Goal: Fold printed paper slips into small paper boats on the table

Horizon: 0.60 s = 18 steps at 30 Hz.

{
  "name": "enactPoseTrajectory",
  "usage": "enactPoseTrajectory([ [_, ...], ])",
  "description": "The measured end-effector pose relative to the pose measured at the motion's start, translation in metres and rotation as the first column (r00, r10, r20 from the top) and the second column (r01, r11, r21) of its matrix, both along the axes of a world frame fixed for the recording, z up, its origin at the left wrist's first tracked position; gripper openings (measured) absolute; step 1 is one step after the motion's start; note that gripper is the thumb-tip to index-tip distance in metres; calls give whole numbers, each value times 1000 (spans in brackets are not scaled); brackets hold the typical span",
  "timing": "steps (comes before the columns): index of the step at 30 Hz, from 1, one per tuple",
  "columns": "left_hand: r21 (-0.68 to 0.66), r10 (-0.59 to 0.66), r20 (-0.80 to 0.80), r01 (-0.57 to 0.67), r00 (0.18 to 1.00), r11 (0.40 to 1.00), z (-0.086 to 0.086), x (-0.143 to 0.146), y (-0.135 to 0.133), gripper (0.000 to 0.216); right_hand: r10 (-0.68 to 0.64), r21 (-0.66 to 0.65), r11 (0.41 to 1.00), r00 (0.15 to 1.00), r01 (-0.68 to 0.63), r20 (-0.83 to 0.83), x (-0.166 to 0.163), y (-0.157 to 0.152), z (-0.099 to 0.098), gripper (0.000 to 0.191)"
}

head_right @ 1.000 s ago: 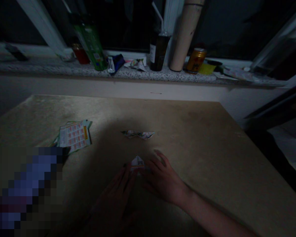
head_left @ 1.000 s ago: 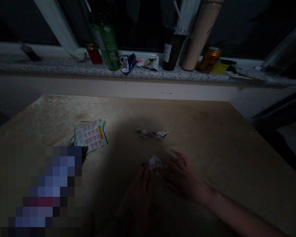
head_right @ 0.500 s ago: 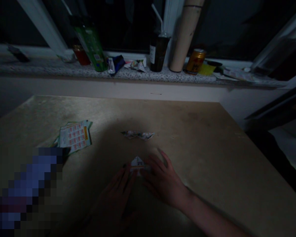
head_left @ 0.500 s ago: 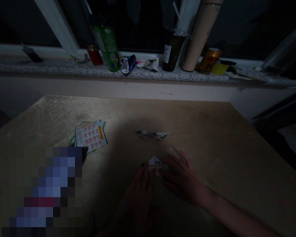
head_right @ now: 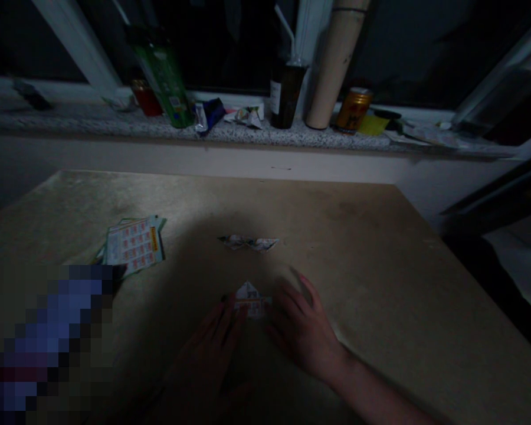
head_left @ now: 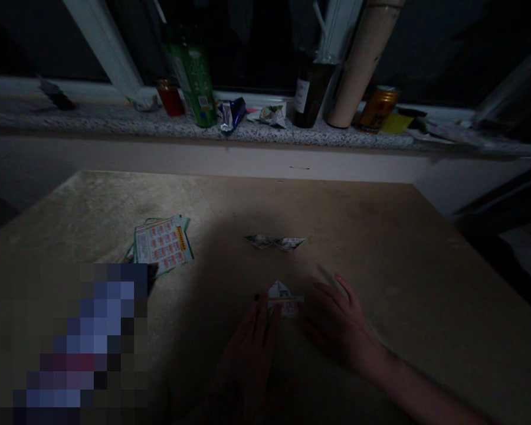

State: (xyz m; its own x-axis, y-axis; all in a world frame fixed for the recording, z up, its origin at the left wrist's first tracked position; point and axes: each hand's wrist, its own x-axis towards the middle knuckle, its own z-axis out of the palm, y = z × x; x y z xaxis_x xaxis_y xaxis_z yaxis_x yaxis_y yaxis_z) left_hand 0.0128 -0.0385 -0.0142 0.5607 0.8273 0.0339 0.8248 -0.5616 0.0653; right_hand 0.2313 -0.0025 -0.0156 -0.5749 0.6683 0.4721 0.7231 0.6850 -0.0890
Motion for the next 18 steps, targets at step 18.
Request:
enactPoseTrajectory([
  [18,80,40,34,-42,999,996,-37,0,-1,88,-18,15,1000,994,17,112,2,-6,1,23],
])
